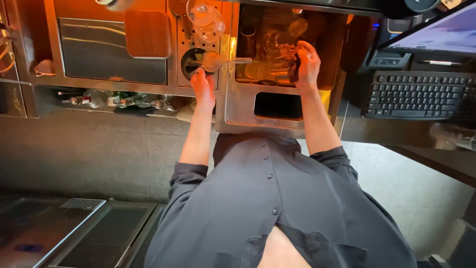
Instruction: Washing and rinsing cocktail shakers and glassware at a bar sink station.
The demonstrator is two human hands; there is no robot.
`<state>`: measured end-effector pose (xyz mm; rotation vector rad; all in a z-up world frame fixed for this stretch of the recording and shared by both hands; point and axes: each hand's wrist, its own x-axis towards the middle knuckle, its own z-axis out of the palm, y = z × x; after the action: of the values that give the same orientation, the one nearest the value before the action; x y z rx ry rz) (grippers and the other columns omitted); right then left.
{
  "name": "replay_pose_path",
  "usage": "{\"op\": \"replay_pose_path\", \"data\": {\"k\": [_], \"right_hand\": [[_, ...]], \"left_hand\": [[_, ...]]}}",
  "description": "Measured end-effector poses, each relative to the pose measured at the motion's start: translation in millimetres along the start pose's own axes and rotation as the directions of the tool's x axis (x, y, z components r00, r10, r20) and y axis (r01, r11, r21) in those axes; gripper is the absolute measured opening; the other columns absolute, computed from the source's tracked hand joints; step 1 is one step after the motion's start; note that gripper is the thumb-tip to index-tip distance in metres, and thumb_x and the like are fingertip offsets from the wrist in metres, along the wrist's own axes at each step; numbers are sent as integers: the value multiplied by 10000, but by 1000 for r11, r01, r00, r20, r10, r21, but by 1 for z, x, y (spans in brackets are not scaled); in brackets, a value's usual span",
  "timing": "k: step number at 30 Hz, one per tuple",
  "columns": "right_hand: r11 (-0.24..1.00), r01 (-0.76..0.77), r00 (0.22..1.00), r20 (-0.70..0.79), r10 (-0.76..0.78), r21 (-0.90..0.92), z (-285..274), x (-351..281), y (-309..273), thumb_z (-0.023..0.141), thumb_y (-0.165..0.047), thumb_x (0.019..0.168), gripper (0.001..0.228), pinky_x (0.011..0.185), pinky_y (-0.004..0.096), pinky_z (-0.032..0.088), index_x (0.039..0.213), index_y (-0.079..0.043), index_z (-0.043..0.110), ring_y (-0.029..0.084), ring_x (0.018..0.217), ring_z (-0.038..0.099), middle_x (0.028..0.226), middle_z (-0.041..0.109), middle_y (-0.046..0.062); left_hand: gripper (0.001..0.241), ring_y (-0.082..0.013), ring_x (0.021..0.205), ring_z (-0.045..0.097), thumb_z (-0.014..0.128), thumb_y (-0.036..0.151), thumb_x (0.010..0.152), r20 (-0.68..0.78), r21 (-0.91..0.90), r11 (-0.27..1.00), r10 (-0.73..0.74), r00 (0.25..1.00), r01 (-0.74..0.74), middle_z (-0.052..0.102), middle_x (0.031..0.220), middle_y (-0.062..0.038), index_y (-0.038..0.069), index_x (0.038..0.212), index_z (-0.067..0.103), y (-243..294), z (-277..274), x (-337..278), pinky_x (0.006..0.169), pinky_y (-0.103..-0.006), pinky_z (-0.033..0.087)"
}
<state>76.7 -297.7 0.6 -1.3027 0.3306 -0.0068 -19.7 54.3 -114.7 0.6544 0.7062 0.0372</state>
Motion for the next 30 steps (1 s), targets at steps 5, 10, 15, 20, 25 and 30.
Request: {"op": "replay_pose_path", "data": {"k": [5,10,15,20,25,30], "right_hand": [[999,-36,998,-58,33,-41,-39,12,25,654,-78,953,274,892,232,491,1203,19,712,102,957,598,1053,678,17],[997,-70,994,-83,71,8,-42,4,11,654,-90,947,264,868,237,500,1181,20,713,103,934,608,1032,692,17],[995,-79,995,-71,74,-69,-43,-3,3,652,-76,960,249,871,234,478,1180,17,720,98,944,576,1043,675,7],[987,-125,991,-65,119,-104,-44,4,14,651,-91,953,258,905,251,477,1184,5,714,124,972,585,1042,668,16],[992,-121,993,-19,120,-47,-37,-1,20,642,-87,950,235,914,247,498,1160,-1,704,121,992,625,1061,700,25],[991,-120,993,-13,120,-57,-30,-6,21,646,-73,964,219,903,245,501,1155,10,711,118,977,624,1056,697,28]], "left_hand": [[524,-319,1321,437,615,128,985,174,741,336,741,649,-582,437,1390,-112,7,1433,372,20,90,-78,1123,-444,345],[371,-352,1219,549,616,60,881,720,671,-271,459,520,-690,601,1242,-156,20,1250,603,28,159,-79,1077,-458,416],[266,-341,1109,589,640,66,880,871,344,-578,-97,481,-740,634,1064,-131,51,1144,658,-21,128,8,1015,-466,470],[322,-317,958,580,672,121,940,917,244,-585,-120,380,-774,601,909,-92,46,1253,652,35,152,11,812,-445,480],[303,-309,1090,592,680,158,948,902,380,-635,94,422,-672,609,1103,-98,100,1234,600,80,120,8,917,-450,473],[324,-324,1222,546,690,233,1005,762,569,-691,240,602,-445,562,1309,-118,120,1285,571,90,82,-11,995,-481,422]]}}
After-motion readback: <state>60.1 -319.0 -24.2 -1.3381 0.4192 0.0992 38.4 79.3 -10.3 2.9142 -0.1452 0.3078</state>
